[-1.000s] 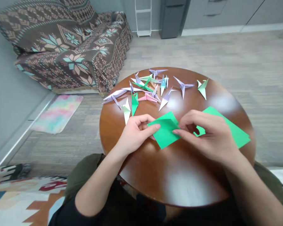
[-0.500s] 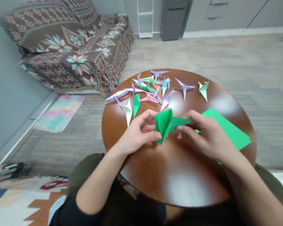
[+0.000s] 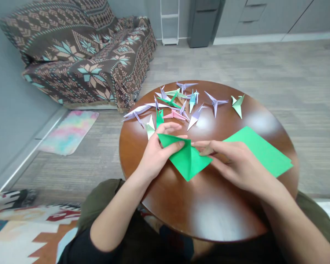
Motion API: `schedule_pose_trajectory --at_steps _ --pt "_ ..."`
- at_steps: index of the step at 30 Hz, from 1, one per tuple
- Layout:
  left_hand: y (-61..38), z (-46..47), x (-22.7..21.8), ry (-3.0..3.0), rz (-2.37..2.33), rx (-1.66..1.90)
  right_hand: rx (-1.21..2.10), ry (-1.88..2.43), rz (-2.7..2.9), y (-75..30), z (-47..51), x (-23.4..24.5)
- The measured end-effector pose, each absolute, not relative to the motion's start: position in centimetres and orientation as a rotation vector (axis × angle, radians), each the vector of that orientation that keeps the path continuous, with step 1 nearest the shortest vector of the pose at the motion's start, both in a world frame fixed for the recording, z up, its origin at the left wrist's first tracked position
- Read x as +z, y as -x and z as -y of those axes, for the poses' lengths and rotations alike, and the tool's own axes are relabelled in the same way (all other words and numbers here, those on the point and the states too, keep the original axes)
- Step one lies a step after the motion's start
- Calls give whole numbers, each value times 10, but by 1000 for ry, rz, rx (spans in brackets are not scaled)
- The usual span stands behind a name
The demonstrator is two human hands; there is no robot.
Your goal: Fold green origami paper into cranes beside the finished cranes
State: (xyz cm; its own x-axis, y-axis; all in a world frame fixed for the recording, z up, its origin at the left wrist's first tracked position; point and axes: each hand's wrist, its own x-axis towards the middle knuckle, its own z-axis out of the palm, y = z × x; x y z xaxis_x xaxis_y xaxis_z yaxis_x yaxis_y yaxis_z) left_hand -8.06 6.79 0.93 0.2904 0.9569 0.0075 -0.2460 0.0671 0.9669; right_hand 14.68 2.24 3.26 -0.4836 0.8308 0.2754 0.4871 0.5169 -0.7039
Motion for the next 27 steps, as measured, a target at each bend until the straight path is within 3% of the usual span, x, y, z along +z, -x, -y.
schedule_pose_trajectory --at_steps 11,22,27 --pt "74 -58 2 -1820 -1151 1110 537 1300 2094 -134 -13 36" --pt "85 -74 5 -1412 -988 1038 520 1466 1882 -157 -33 29" --pt "89 -76 6 -1305 -1031 1233 415 1611 1955 -167 -40 22"
